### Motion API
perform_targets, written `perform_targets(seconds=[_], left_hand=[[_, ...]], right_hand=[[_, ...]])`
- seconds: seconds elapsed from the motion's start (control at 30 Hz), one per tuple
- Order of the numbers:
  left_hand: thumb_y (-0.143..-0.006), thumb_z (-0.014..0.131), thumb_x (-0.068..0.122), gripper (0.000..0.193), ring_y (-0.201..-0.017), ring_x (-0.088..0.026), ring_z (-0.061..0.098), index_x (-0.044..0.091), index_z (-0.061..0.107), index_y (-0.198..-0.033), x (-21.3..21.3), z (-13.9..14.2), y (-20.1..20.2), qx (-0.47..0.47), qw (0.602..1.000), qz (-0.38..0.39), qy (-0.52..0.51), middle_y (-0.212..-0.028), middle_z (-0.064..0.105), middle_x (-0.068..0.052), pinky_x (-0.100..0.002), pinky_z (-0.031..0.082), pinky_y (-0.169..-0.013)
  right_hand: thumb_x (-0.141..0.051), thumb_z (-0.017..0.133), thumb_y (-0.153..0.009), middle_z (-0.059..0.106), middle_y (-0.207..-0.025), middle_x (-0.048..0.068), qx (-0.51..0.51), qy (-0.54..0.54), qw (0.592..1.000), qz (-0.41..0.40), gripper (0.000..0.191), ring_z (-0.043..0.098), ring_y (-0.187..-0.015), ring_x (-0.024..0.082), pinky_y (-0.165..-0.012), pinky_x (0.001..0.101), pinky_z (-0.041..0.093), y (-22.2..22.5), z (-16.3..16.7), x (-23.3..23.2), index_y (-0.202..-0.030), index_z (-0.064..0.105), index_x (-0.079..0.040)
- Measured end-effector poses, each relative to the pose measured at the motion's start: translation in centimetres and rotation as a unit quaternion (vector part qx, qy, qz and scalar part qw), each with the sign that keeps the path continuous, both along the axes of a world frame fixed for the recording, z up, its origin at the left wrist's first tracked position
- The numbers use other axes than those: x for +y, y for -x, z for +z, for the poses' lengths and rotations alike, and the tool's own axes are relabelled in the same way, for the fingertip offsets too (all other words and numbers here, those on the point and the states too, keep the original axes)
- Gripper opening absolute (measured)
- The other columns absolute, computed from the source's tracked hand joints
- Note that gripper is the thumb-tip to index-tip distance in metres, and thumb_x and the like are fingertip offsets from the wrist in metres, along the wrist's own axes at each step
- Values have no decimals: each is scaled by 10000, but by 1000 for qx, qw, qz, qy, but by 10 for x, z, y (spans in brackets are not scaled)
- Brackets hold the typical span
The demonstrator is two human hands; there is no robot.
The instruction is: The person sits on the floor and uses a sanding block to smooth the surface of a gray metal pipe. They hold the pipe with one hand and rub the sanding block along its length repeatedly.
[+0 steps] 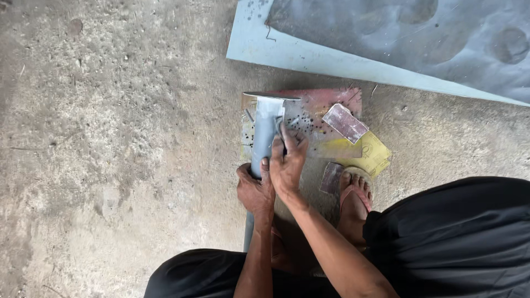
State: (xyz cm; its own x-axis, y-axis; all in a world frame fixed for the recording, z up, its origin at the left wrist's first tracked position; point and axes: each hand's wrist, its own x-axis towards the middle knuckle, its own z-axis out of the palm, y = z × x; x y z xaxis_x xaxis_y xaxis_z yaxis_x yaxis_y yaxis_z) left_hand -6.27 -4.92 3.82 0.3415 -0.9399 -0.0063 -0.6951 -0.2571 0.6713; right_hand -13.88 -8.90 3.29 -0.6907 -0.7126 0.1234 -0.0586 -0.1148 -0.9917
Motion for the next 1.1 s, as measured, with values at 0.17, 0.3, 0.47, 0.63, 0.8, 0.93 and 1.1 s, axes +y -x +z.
perform_targets(seconds=[0.17,0.3,0.47,0.63,0.8,0.93,1.1], left_hand=[[-967,612,628,595,-742,-419,715,46,611,-1093,1,-2,0,-10,999,-14,44,-824,708,-215,-506,555,-643],[-876,640,644,616,-716,-405,735,57,618,-1063,0,-2,1,7,1000,11,8,-773,721,-200,-511,560,-617],[-931,621,638,604,-729,-385,738,55,610,-1088,3,-1,0,20,1000,-9,21,-806,718,-191,-499,571,-642],[-893,650,620,601,-708,-404,725,43,628,-1062,1,1,2,-3,999,10,32,-783,723,-206,-513,555,-617],[-941,615,619,606,-693,-388,726,31,613,-1090,4,3,1,-9,1000,-11,27,-783,711,-205,-484,563,-605],[-905,625,624,614,-670,-381,727,32,627,-1070,1,5,2,2,1000,-5,30,-743,715,-191,-491,561,-588],[-912,633,610,611,-675,-394,721,26,629,-1094,1,6,1,-5,1000,1,23,-752,710,-197,-493,559,-621]], right_hand=[[-186,641,-1057,477,-1141,118,106,-106,989,-1,377,530,-1031,239,-917,402,508,1,5,0,-1404,651,-39],[-221,645,-989,423,-1282,39,-186,-24,981,50,400,614,-973,229,-684,417,563,0,4,1,-1363,673,-81],[-171,660,-1062,495,-1215,112,80,-68,995,1,382,518,-1153,253,-1001,413,499,1,0,2,-1423,641,-50],[-244,670,-1011,455,-1222,49,-104,-17,994,34,412,559,-1053,224,-773,430,541,1,-1,-1,-1387,666,-75],[-227,640,-1033,480,-1162,95,-9,-83,996,12,415,510,-1015,221,-877,374,507,3,-1,-1,-1409,668,-53],[-198,659,-1040,489,-1274,115,78,-21,997,16,368,540,-1180,239,-970,367,528,6,1,-1,-1372,657,-39],[-200,655,-1051,531,-1273,130,67,-57,996,3,388,561,-1129,283,-1049,417,480,6,2,-3,-1414,678,-64]])
